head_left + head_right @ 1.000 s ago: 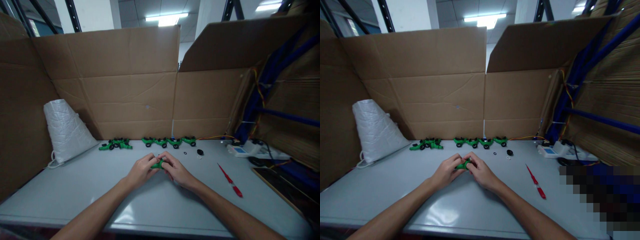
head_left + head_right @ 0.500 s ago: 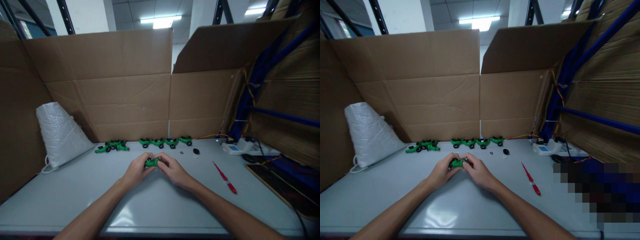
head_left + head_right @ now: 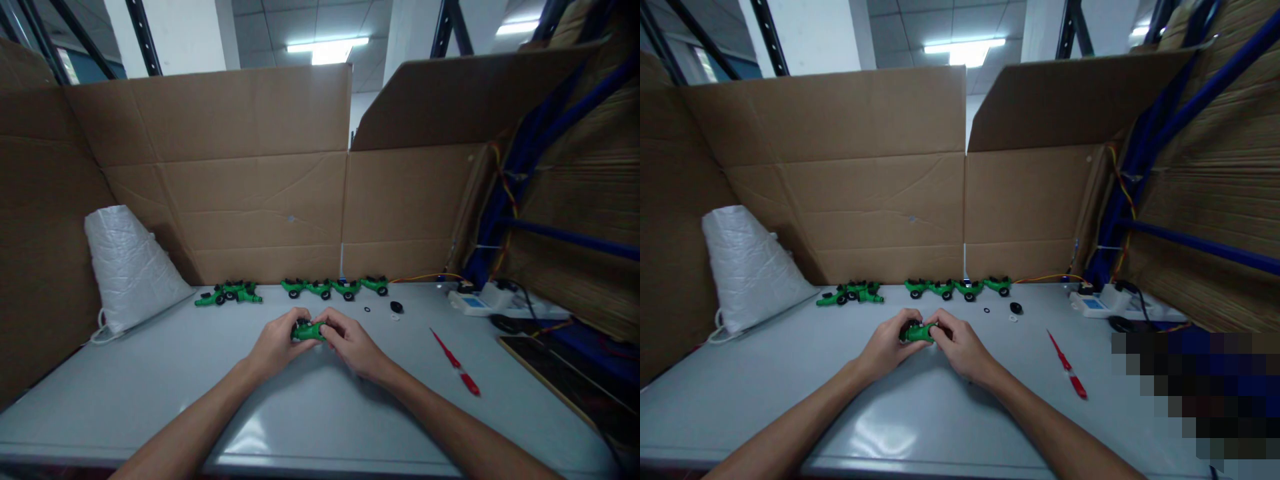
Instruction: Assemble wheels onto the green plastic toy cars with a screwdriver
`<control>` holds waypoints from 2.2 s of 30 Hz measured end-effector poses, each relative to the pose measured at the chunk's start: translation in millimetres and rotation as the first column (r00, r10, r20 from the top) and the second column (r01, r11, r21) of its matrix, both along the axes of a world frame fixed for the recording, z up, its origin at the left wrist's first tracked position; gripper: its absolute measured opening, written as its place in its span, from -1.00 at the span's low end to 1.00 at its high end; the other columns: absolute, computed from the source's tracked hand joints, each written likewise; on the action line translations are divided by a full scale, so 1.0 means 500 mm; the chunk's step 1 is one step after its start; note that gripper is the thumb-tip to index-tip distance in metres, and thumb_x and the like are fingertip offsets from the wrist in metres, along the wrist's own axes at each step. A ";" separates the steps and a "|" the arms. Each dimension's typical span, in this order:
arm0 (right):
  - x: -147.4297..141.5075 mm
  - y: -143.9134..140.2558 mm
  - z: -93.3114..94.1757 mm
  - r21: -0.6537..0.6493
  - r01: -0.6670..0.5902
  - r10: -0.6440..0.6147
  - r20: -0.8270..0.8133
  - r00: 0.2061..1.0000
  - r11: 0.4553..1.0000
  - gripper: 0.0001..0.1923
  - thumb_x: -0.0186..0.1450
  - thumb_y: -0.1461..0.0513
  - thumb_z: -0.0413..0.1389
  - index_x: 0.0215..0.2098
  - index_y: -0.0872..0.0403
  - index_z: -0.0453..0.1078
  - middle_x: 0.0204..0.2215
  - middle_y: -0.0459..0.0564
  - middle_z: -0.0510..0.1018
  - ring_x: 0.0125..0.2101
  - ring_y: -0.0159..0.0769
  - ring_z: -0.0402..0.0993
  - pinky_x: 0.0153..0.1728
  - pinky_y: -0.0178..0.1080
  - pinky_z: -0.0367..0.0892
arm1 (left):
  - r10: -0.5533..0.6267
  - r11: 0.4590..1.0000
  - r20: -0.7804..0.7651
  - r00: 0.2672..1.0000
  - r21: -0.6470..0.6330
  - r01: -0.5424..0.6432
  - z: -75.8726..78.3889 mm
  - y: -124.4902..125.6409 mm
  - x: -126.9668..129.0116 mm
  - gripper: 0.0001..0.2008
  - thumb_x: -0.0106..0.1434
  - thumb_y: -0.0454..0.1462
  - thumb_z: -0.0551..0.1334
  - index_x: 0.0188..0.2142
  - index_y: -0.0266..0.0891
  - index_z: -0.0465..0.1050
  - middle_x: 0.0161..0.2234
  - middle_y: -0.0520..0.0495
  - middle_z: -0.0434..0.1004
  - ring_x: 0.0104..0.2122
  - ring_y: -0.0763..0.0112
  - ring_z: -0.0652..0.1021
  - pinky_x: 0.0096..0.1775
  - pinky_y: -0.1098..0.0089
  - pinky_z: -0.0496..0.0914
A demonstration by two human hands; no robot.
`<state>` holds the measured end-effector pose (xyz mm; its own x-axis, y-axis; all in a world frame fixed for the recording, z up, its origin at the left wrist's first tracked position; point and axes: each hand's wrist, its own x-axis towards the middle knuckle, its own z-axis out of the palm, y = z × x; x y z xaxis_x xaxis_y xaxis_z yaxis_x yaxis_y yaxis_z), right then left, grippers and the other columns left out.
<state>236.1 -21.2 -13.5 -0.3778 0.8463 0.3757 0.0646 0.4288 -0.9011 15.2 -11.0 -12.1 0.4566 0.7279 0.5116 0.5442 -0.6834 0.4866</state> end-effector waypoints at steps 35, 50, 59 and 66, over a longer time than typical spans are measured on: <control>0.005 0.012 -0.023 0.071 0.031 -0.035 0.061 0.998 0.997 -0.89 0.42 0.26 0.04 -0.16 0.03 0.42 -0.45 -0.19 0.38 -0.43 -0.32 0.29 -0.35 -0.30 0.14 | -0.027 0.999 -0.047 0.999 -0.029 0.025 -0.002 0.004 -0.004 -0.65 0.40 -0.15 0.37 0.09 -0.15 0.39 -0.10 -0.04 0.60 -0.22 0.32 0.60 -0.19 0.41 0.43; 0.002 0.013 -0.027 0.118 0.060 -0.071 0.090 0.993 0.991 -0.97 0.35 0.29 0.09 -0.25 0.04 0.36 -0.48 -0.21 0.34 -0.46 -0.37 0.24 -0.42 -0.31 0.09 | -0.051 0.997 -0.048 0.998 -0.065 0.048 -0.008 0.004 0.000 -0.69 0.42 -0.20 0.33 0.10 -0.14 0.37 -0.12 -0.04 0.57 -0.25 0.34 0.56 -0.20 0.43 0.41; 0.000 0.014 -0.031 0.072 0.032 -0.036 0.043 0.998 0.997 -0.95 0.31 0.27 0.16 -0.24 0.05 0.37 -0.49 -0.23 0.28 -0.47 -0.39 0.19 -0.44 -0.32 0.06 | -0.056 0.996 -0.037 0.998 -0.075 0.053 -0.007 0.006 0.000 -0.70 0.41 -0.25 0.33 0.10 -0.14 0.39 -0.09 -0.04 0.54 -0.21 0.34 0.56 -0.15 0.42 0.41; -0.003 0.018 -0.042 0.096 0.044 -0.050 0.063 0.997 0.994 -0.97 0.33 0.29 0.13 -0.26 0.04 0.35 -0.49 -0.23 0.29 -0.46 -0.38 0.21 -0.43 -0.31 0.08 | -0.095 0.992 -0.039 0.995 -0.090 0.092 -0.010 -0.002 0.003 -0.70 0.41 -0.32 0.30 0.10 -0.14 0.39 -0.01 -0.08 0.58 -0.14 0.32 0.60 -0.07 0.40 0.41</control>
<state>234.5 -12.0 -34.3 -0.3645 0.8255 0.4309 0.1439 0.5071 -0.8498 16.7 -11.9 -16.9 0.5451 0.7220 0.4261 0.5017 -0.6881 0.5242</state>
